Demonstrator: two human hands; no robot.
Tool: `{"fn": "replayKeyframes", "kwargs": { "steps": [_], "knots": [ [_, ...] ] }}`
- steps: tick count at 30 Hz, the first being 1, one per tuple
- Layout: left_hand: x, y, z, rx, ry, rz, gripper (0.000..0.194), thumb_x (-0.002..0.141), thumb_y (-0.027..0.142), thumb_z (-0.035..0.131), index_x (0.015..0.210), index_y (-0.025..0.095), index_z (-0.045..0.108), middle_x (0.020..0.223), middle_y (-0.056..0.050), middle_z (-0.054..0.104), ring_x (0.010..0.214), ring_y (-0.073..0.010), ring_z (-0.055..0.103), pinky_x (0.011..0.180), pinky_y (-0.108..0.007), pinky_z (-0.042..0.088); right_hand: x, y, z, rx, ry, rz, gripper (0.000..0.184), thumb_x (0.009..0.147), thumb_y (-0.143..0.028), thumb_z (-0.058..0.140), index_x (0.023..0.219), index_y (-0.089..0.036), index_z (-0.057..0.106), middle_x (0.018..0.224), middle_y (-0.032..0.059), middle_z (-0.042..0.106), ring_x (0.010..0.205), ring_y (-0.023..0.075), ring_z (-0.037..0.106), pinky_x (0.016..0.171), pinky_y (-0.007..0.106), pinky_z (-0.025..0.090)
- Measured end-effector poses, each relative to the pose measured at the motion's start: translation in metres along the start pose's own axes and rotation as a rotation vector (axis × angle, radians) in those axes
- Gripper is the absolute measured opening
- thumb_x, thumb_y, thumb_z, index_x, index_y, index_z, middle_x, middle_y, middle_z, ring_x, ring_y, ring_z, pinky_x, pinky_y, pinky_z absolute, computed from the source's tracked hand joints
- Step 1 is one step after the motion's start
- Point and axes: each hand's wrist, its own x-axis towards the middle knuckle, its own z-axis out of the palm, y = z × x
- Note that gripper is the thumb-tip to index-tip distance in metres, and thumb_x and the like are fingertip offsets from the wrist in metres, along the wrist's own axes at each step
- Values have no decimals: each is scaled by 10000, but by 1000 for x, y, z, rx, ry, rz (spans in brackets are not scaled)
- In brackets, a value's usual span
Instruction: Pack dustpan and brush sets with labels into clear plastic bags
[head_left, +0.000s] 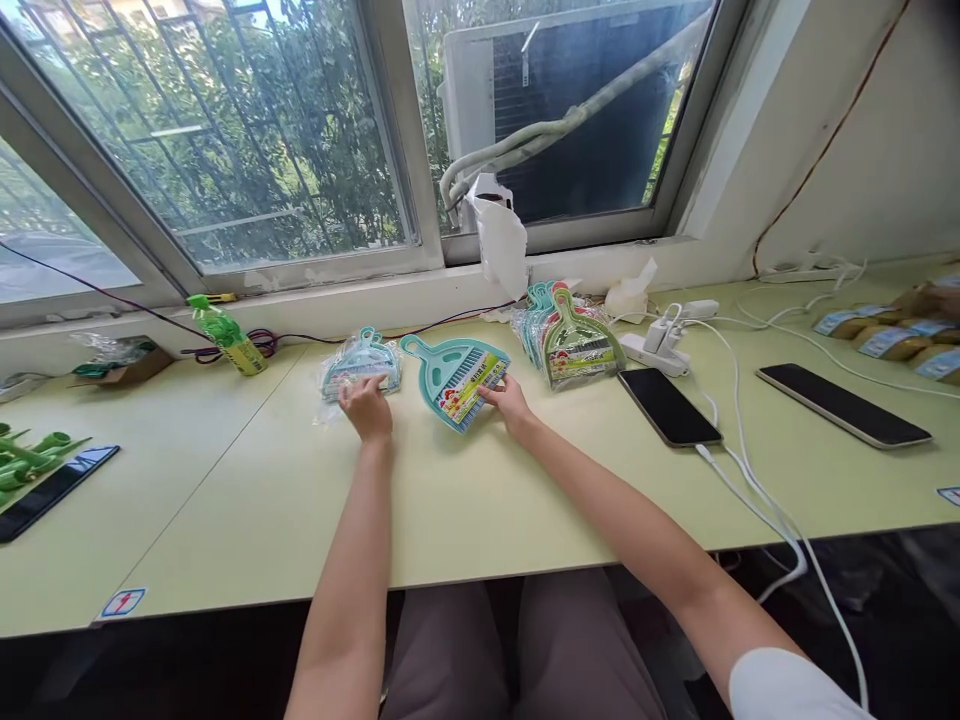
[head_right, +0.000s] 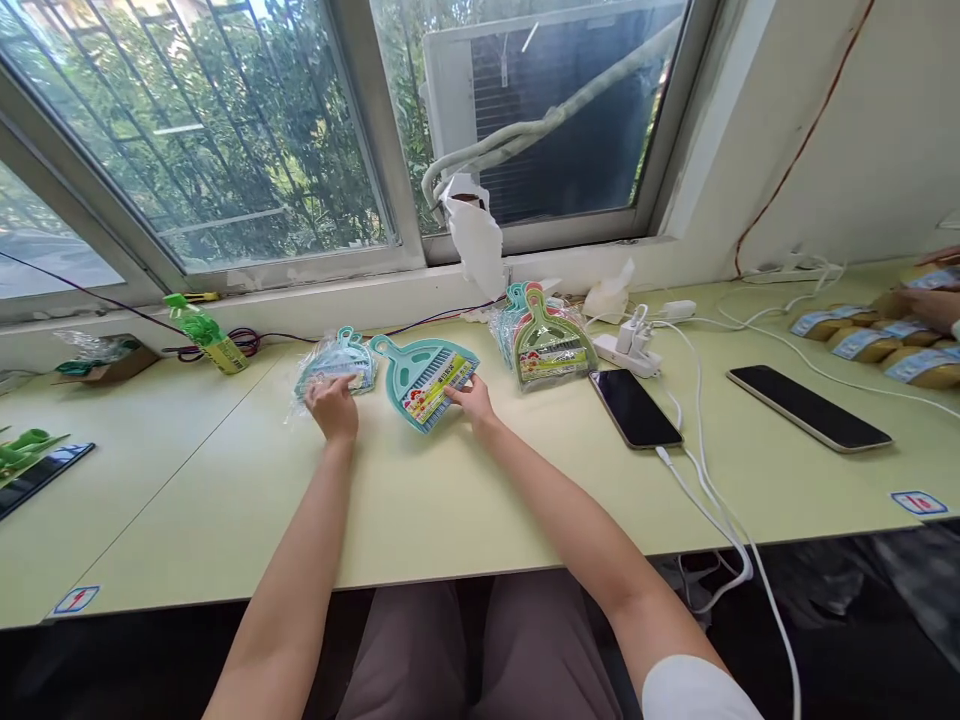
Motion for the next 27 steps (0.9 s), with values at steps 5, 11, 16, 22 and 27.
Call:
{"fn": "replayKeyframes", "kwargs": {
  "steps": [5,11,16,22,27],
  "knots": [
    [-6,22,2,-43,-121,237,377,830,98,399,817,248,745,979,-58,708,1042,-253,573,1120,-475,172,0,0,0,-7,-2,-11,367,664,-126,770,944,-204,546,834,21,708,800,194,685,846,403,573],
    [-8,21,5,10,-125,52,367,832,155,387,840,221,748,964,-83,717,1039,-275,571,1128,-526,105,2,3,0,-37,-11,-14,368,652,-124,775,930,-199,545,823,26,713,783,202,689,799,402,587],
    [-7,23,5,36,-116,-58,427,902,418,386,966,172,730,955,-139,707,1066,-301,560,1134,-526,95,4,6,-3,-21,28,-25,363,660,-136,771,937,-198,544,829,22,707,773,186,685,801,384,590],
    [-11,21,11,157,-228,-46,603,792,427,591,1317,139,528,1436,-192,425,1343,-368,322,1122,-611,10,6,9,-4,-38,38,-21,360,651,-135,781,922,-194,551,827,33,698,770,195,685,787,394,592],
    [-11,21,10,189,-284,-23,497,818,369,576,1281,188,563,1475,-155,383,1379,-352,265,1110,-638,-24,4,7,-4,-71,19,7,332,676,-116,752,925,-199,550,830,31,706,766,196,690,814,408,585]
  ]
}}
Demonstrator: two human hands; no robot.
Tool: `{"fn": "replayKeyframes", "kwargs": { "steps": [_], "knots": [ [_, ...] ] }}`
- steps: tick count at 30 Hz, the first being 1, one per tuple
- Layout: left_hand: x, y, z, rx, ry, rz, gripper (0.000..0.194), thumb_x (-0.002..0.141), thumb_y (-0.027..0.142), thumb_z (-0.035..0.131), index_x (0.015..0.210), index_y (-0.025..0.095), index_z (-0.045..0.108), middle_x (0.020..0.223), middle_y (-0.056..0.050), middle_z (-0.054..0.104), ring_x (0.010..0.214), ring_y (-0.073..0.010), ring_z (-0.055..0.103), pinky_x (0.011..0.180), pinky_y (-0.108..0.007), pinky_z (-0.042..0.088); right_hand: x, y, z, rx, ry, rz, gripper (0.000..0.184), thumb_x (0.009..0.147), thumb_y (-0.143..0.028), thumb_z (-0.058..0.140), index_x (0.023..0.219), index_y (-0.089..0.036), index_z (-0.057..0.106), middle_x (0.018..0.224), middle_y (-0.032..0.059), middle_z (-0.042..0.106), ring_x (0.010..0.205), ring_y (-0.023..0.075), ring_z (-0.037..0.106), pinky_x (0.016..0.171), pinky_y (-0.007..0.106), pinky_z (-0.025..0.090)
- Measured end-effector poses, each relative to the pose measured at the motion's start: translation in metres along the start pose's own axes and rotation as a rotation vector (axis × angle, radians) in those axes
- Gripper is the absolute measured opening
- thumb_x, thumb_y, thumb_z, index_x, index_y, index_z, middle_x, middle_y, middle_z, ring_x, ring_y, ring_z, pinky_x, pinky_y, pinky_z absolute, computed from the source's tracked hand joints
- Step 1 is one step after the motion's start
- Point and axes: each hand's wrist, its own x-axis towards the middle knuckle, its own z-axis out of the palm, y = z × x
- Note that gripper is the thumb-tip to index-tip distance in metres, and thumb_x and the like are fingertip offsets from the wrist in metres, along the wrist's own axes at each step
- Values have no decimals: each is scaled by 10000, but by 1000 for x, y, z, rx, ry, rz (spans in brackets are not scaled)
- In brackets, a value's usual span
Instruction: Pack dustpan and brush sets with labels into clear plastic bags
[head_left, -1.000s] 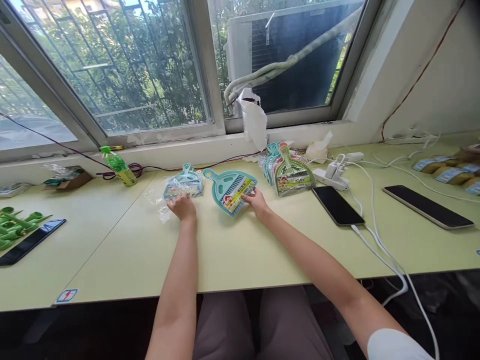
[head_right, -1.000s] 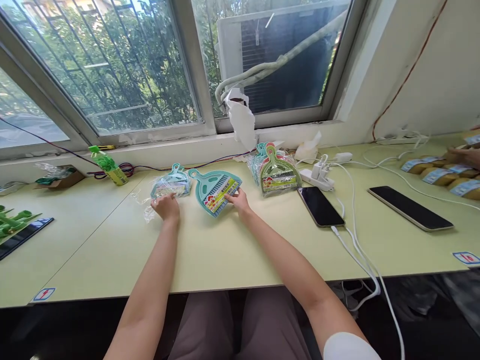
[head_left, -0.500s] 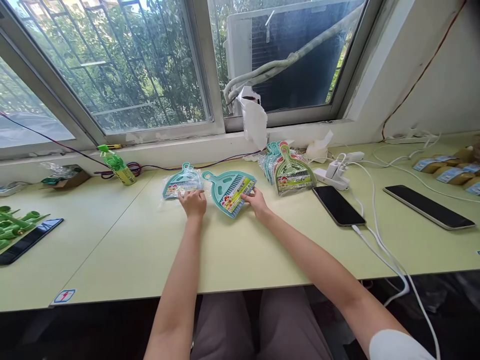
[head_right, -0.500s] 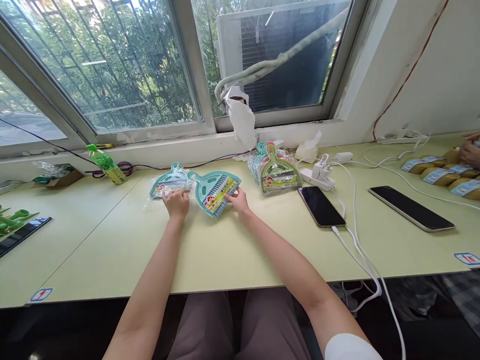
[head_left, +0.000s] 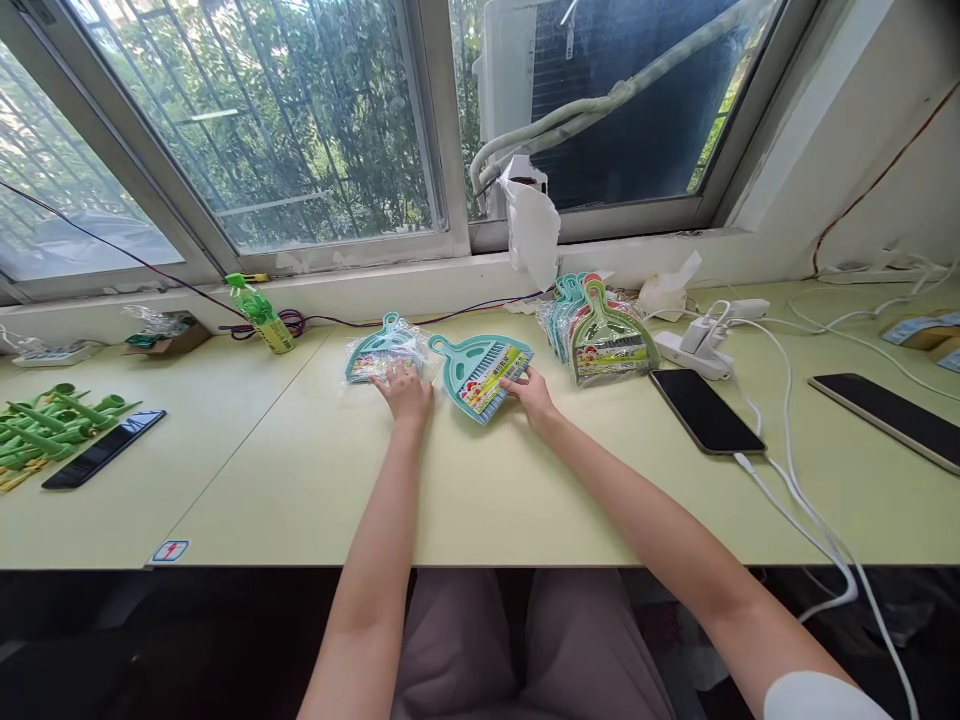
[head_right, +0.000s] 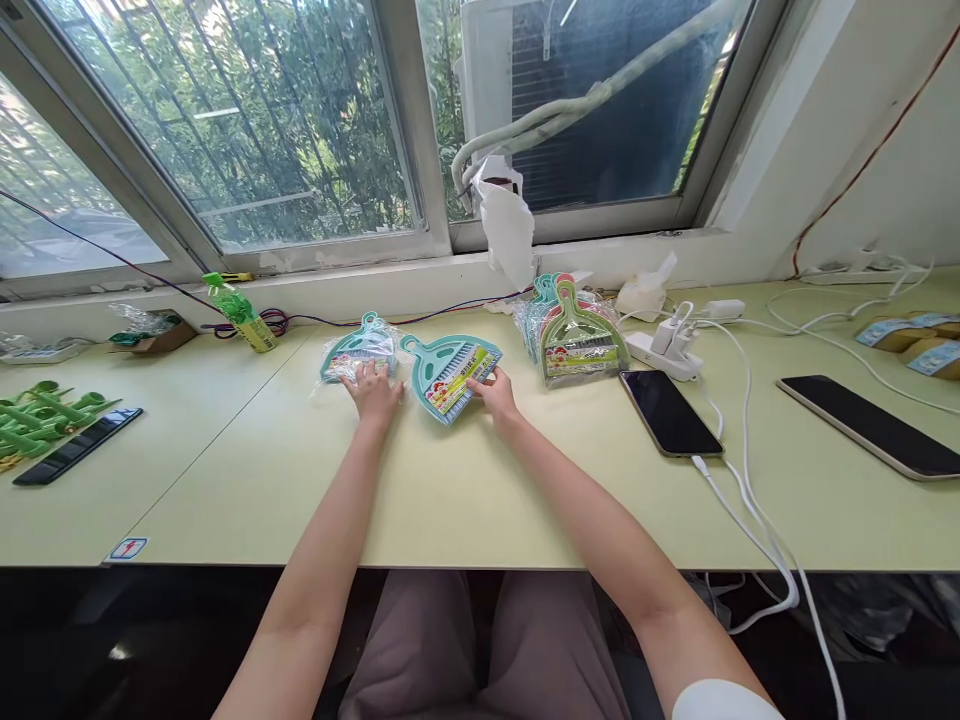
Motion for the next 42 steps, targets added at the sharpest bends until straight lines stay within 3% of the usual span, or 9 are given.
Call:
{"fn": "replayKeyframes", "kwargs": {
  "steps": [4,8,14,17,21,24,32,39,42],
  "knots": [
    [0,0,-1,-20,25,41,444,811,365,600,1229,216,602,1473,-135,391,1370,-350,278,1108,-649,1,-1,-1,-1,-8,-3,7,307,705,-106,718,945,-202,552,856,31,709,801,195,692,853,404,572],
    [-1,-1,-2,-53,76,25,250,820,175,558,1024,221,693,1362,-107,526,1311,-314,368,1123,-623,20,-1,0,-2,-9,-9,5,310,706,-111,716,953,-202,554,856,28,710,802,194,694,853,399,574],
    [4,-6,-7,-302,277,-261,162,853,239,544,902,218,697,1089,-76,681,1118,-284,532,1092,-571,221,-1,0,-1,-7,-40,10,325,690,-115,734,949,-199,556,858,30,717,784,189,696,826,391,583],
    [8,-13,-10,-440,299,-419,206,864,283,523,945,196,692,1021,-95,697,1030,-265,588,951,-427,423,-1,-2,-1,-22,-64,20,333,682,-105,736,950,-196,559,839,33,722,773,194,697,806,391,587],
    [11,-22,-10,-521,311,-470,257,884,296,468,986,186,677,1018,-88,699,987,-238,614,868,-355,462,-1,-5,-1,-45,-101,44,342,668,-94,740,952,-186,572,811,45,729,735,210,700,761,397,594],
    [11,-20,-10,-501,303,-392,279,898,294,433,1011,190,666,1037,-82,692,1012,-236,602,880,-350,457,-1,-7,-2,-47,-120,59,350,658,-92,747,953,-184,581,790,45,730,721,215,702,718,380,602],
    [4,4,-11,-537,129,72,319,873,126,393,984,212,679,1100,-60,651,1104,-221,536,977,-350,406,-2,-7,-1,0,-46,55,359,637,-88,768,927,-185,581,772,31,720,706,203,698,740,376,599],
    [1,10,-12,-545,99,159,321,867,112,420,1087,212,632,1188,-69,601,1198,-218,489,1055,-372,356,-1,-7,0,3,-60,66,350,646,-73,751,927,-181,573,766,32,719,692,201,694,707,373,604],
    [-2,16,-14,-507,103,139,576,806,95,524,1351,260,436,1480,-74,346,1389,-229,288,1120,-397,285,1,-3,-1,48,-34,26,349,643,-80,754,922,-189,575,796,28,720,726,196,695,737,368,603]
  ]
}}
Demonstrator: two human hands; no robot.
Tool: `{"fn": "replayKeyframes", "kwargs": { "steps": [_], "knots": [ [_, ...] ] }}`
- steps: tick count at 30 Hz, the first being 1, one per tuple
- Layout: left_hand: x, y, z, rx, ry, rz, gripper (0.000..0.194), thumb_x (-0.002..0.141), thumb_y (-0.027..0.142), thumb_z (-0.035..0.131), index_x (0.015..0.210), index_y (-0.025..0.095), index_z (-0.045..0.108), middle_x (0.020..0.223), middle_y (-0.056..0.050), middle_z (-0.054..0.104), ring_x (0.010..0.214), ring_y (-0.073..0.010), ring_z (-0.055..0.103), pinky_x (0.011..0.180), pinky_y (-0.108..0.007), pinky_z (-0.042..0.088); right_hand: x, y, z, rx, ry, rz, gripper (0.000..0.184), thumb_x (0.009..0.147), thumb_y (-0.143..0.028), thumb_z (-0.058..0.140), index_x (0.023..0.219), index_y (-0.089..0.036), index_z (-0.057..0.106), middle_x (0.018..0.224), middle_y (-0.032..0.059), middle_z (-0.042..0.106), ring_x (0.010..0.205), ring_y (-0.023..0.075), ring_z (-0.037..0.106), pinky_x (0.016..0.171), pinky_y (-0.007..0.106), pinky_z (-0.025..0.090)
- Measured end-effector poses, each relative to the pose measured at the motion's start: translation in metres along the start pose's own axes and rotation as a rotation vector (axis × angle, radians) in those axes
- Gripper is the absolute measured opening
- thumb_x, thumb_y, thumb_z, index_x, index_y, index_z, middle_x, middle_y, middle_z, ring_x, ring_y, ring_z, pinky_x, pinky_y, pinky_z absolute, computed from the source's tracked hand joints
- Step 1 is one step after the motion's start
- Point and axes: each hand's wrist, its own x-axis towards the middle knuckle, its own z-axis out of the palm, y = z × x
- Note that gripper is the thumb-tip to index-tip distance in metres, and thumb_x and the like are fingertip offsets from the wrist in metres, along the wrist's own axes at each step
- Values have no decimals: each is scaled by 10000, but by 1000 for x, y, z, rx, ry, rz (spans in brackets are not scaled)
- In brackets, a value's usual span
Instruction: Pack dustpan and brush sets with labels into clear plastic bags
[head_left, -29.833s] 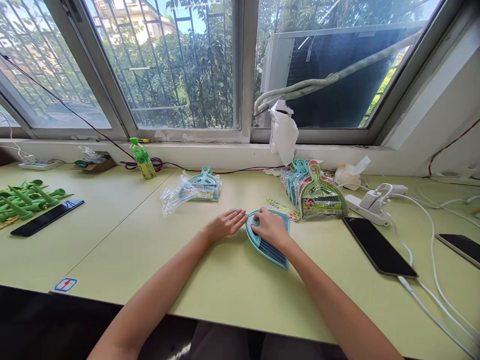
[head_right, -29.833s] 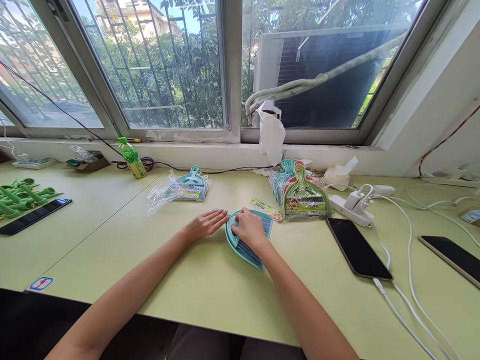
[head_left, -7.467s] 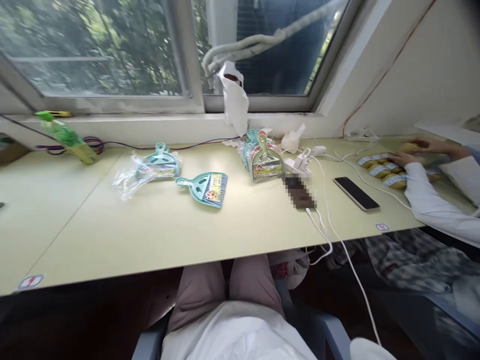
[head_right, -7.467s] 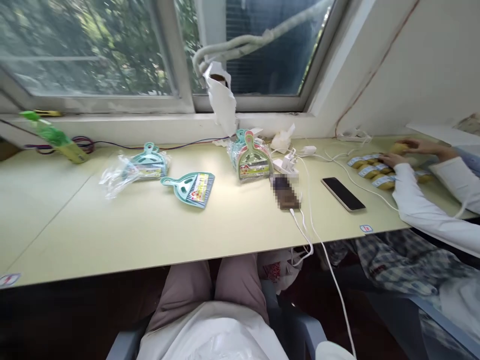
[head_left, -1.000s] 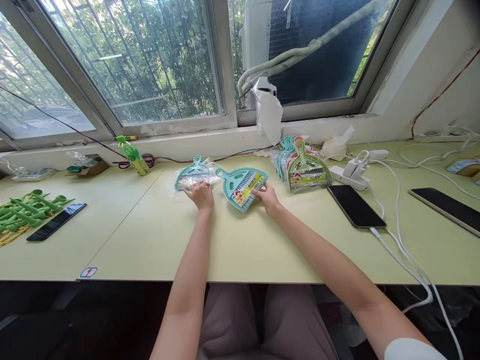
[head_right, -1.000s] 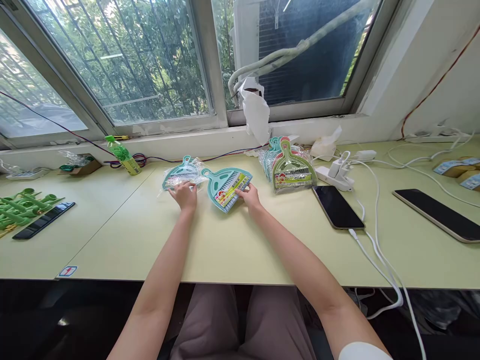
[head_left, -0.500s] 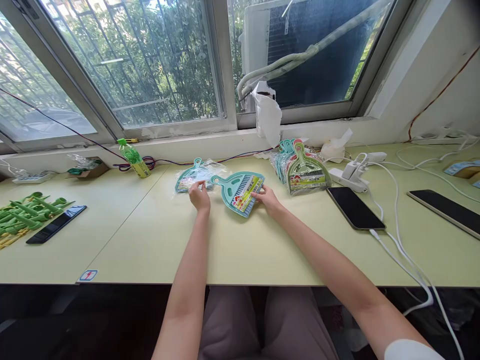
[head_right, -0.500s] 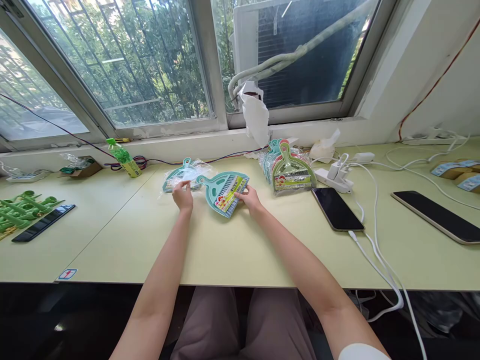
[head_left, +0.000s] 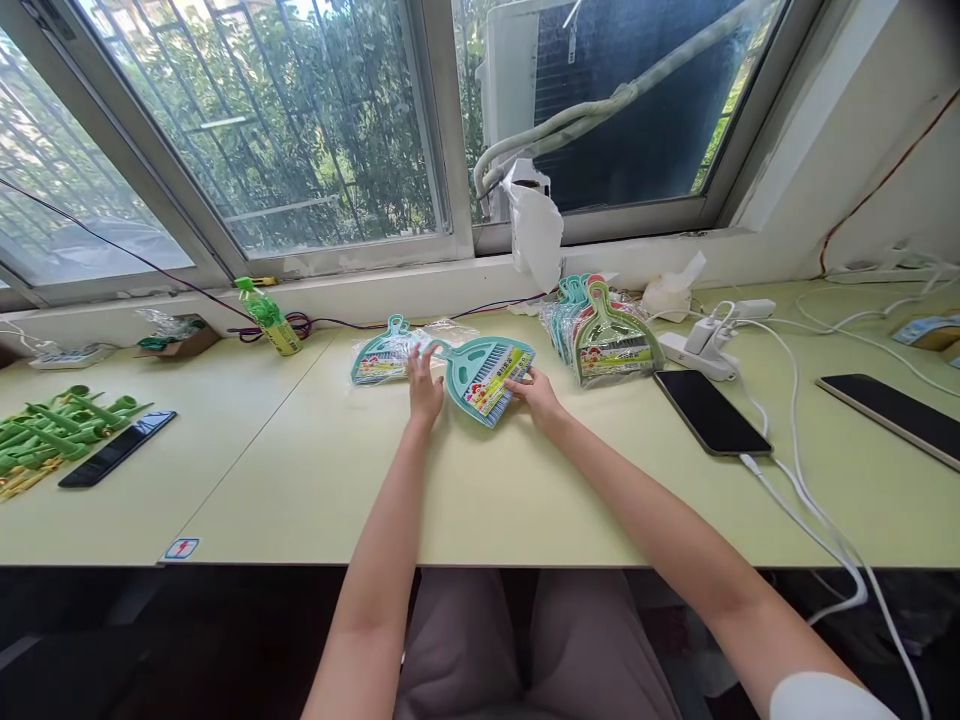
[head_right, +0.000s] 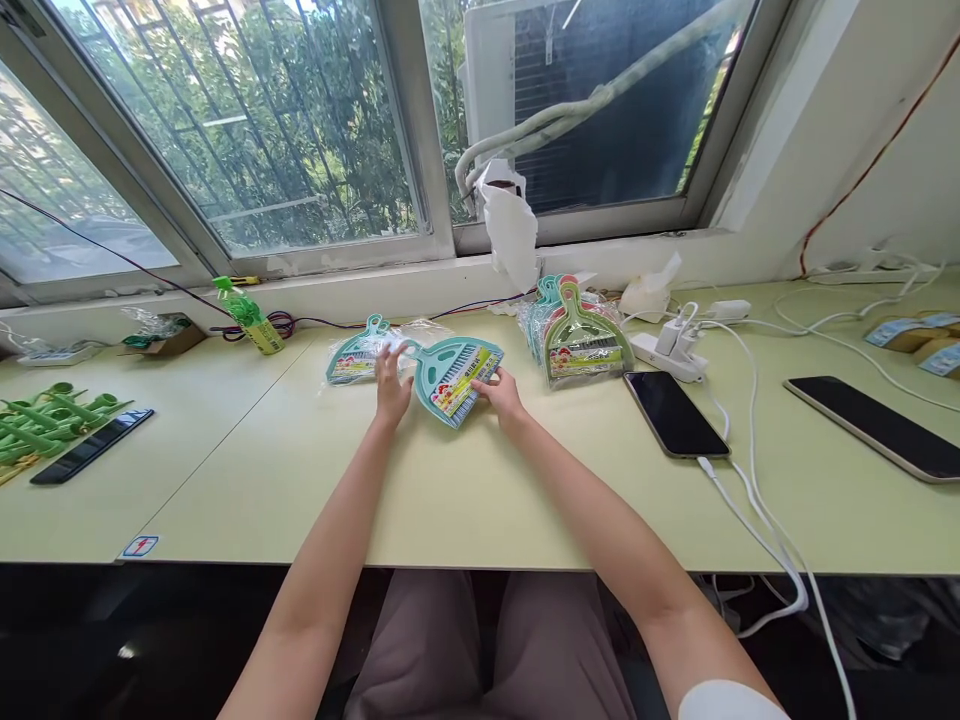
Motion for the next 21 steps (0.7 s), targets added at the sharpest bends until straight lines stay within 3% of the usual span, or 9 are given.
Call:
{"fn": "replayKeyframes", "kwargs": {
  "steps": [3,6,10,13,17,21],
  "knots": [
    [0,2,0,-50,138,-140,919,763,115,602,1497,271,72,1580,-108,54,1462,-240,57,1129,-417,274,1,2,-1,39,21,-31,337,654,-104,754,929,-195,582,826,24,718,764,189,694,781,363,595],
    [5,-5,0,-251,72,-290,976,775,110,562,1491,277,-80,1582,-130,64,1460,-231,94,1104,-415,318,0,1,-1,49,33,-34,342,657,-122,760,939,-195,581,828,22,713,780,186,692,816,366,583],
    [11,-14,0,-761,-233,-350,905,752,51,457,1495,259,-17,1507,-128,333,1355,-174,386,1067,-363,372,-2,-2,1,59,39,-38,365,642,-132,774,941,-197,574,827,21,710,786,188,689,835,378,573],
    [10,-11,-1,-1041,-375,-350,959,665,50,520,1495,236,77,1458,-131,417,1270,-202,493,1055,-389,388,-2,-2,2,66,34,-44,386,623,-144,792,938,-196,574,831,27,708,790,194,687,829,386,573],
    [3,-2,-4,-1144,-612,-339,982,579,43,582,1475,229,225,1342,-121,547,1156,-253,577,1019,-437,422,-2,0,1,86,23,-65,415,602,-181,813,939,-197,572,849,27,708,794,194,685,835,389,571],
    [-2,2,-9,-1151,-734,-285,887,607,86,647,1423,273,355,1291,-81,589,1154,-261,574,1013,-427,429,-3,0,0,113,40,-75,414,601,-195,813,935,-202,569,877,24,711,835,193,686,872,381,561]
  ]
}}
